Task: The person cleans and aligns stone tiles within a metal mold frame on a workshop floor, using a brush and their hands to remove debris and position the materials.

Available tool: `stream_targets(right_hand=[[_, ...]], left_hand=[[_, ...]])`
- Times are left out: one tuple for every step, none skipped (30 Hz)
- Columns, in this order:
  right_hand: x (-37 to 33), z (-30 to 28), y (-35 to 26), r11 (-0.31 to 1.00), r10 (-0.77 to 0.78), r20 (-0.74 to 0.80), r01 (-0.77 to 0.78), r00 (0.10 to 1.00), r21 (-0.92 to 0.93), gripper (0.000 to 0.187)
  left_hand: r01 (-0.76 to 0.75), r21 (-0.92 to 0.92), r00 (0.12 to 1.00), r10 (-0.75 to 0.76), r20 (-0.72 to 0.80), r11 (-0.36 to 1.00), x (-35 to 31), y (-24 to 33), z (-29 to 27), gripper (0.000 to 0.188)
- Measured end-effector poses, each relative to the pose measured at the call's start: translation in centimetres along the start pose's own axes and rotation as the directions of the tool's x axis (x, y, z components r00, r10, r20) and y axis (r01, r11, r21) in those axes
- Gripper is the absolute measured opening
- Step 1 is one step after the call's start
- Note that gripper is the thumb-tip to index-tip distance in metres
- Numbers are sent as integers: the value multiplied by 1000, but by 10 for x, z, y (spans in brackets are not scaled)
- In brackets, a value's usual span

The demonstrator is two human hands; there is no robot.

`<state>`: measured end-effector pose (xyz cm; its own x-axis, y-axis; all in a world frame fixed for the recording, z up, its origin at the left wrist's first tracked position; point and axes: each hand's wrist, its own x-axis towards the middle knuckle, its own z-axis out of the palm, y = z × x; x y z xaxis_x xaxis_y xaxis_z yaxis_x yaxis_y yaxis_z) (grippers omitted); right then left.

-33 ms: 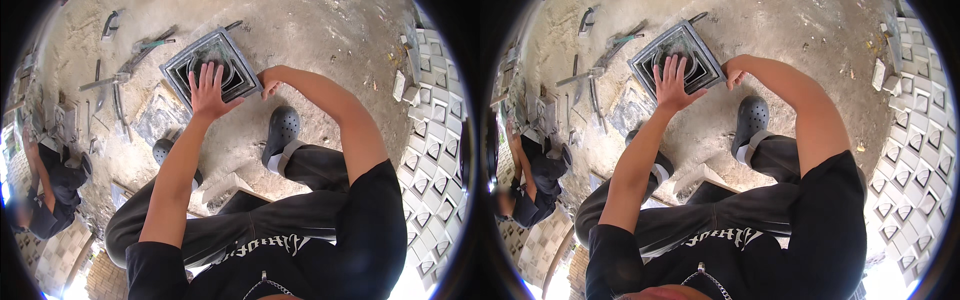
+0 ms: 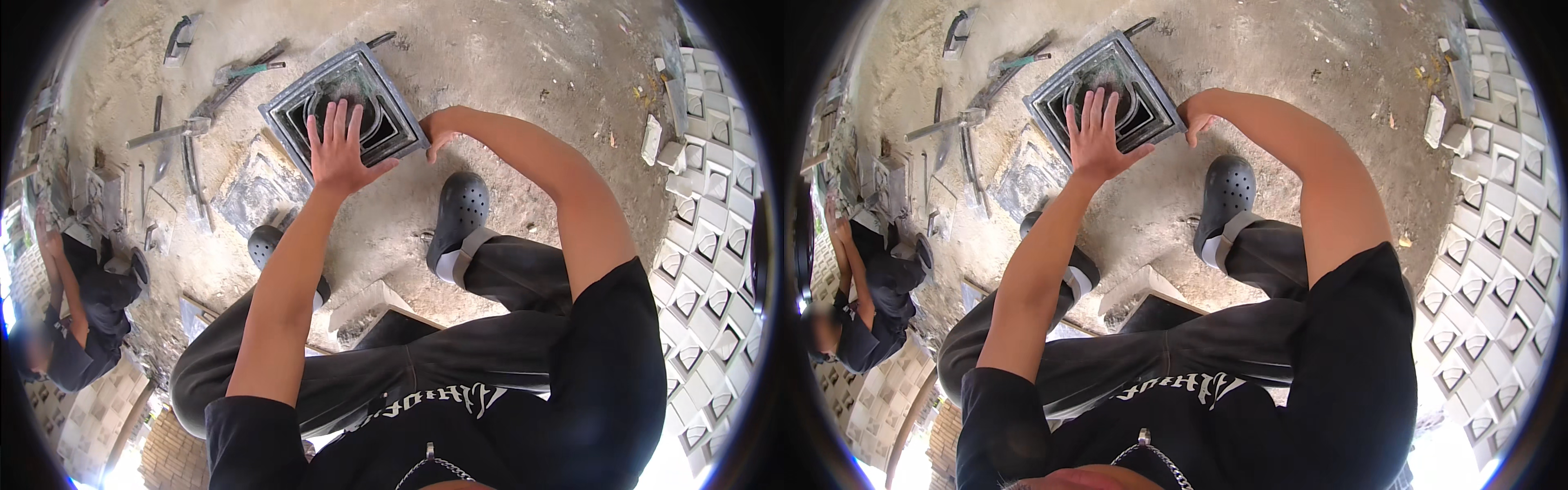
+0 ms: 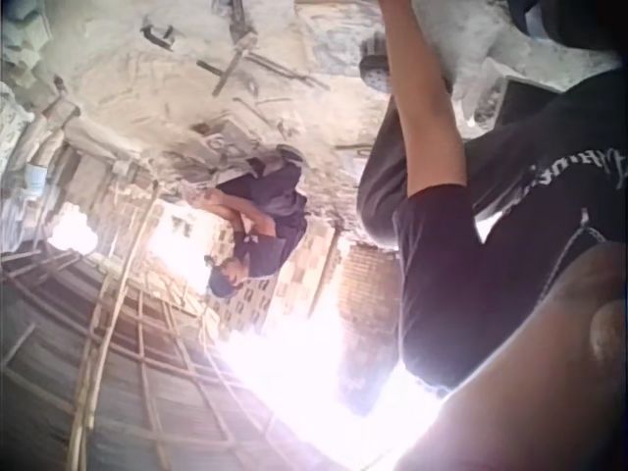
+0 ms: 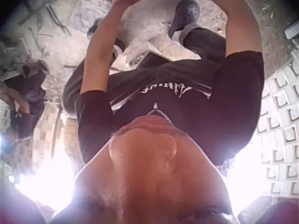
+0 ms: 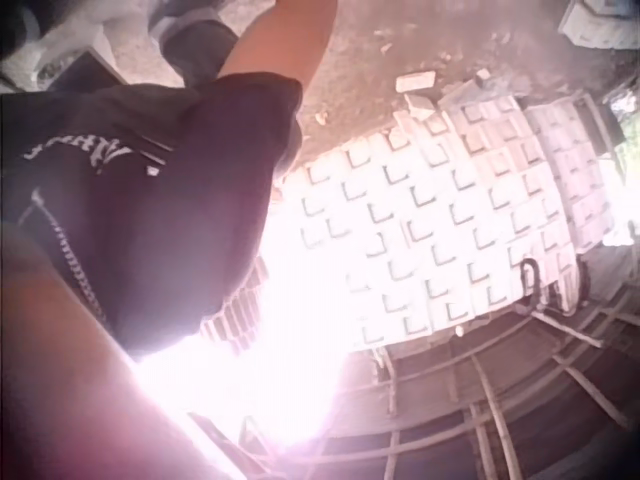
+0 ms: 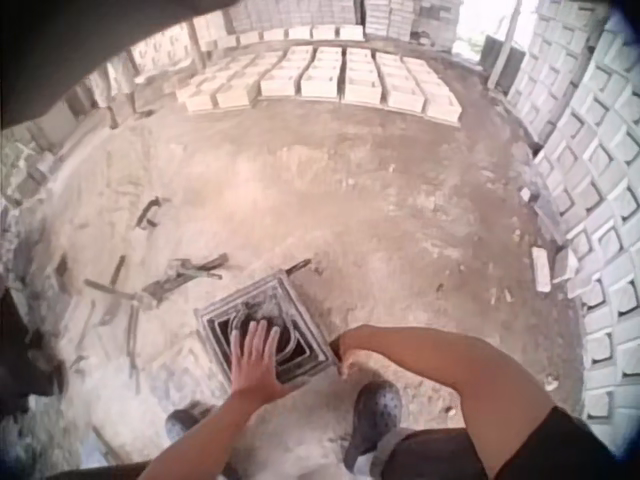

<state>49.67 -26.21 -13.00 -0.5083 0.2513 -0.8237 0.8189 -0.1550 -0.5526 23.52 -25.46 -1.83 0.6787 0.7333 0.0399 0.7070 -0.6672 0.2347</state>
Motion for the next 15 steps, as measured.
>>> stream_targets(right_hand=[[0, 0, 5, 993, -118, -96, 116, 988, -22, 41], [-1, 3, 10, 974, -220, -187, 204, 957, -101, 41], [-2, 8, 15, 942, -322, -269, 279, 908, -185, 41], [-5, 11, 10, 897, -428, -338, 347, 838, -275, 41], [-7, 13, 5, 914, -374, -368, 271, 851, -302, 40], [-10, 14, 2, 926, -319, -399, 191, 860, -326, 39], [-18, 13, -5, 931, -261, -433, 108, 863, -348, 38], [-24, 14, -10, 934, -229, -461, 60, 857, -353, 37], [-30, 15, -16, 935, -197, -490, 12, 849, -355, 35], [-36, 16, -21, 935, -159, -522, -43, 838, -353, 34], [-39, 17, -26, 936, -124, -511, -72, 851, -346, 34], [-39, 17, -33, 936, -89, -500, -100, 861, -338, 34], [-45, 13, -35, 930, -49, -493, -140, 869, -339, 33], [-46, 15, -30, 934, -62, -518, -133, 853, -330, 33], [-47, 21, -26, 938, -74, -543, -126, 836, -322, 32]], left_hand=[[9, -4, 1000, -9, 0, 1000, 1, -1, 0, 112], [15, -15, 1000, -15, 9, 1000, 1, -1, 0, 112], [19, -28, 1000, -18, 19, 999, 1, 0, 0, 112], [25, -36, 999, -24, 30, 999, 1, 0, 0, 112], [30, -32, 999, -29, 34, 999, 0, -2, 0, 112], [33, -29, 999, -32, 38, 999, 0, -3, 0, 112], [35, -28, 999, -34, 40, 999, 1, -3, 0, 112], [37, -24, 998, -36, 48, 999, 2, -3, -1, 112], [37, -20, 998, -36, 56, 999, 3, -3, -3, 113], [32, -19, 998, -30, 63, 999, 4, 0, -5, 113], [24, -24, 999, -23, 46, 999, 3, 0, -5, 113], [15, -29, 999, -15, 30, 999, 1, -2, -5, 114], [7, -38, 1000, -7, -1, 999, 4, 0, -3, 114], [-10, -45, 1000, 9, -22, 999, 6, 2, 0, 114], [-28, -53, 999, 26, -43, 998, 3, 5, 4, 114]])
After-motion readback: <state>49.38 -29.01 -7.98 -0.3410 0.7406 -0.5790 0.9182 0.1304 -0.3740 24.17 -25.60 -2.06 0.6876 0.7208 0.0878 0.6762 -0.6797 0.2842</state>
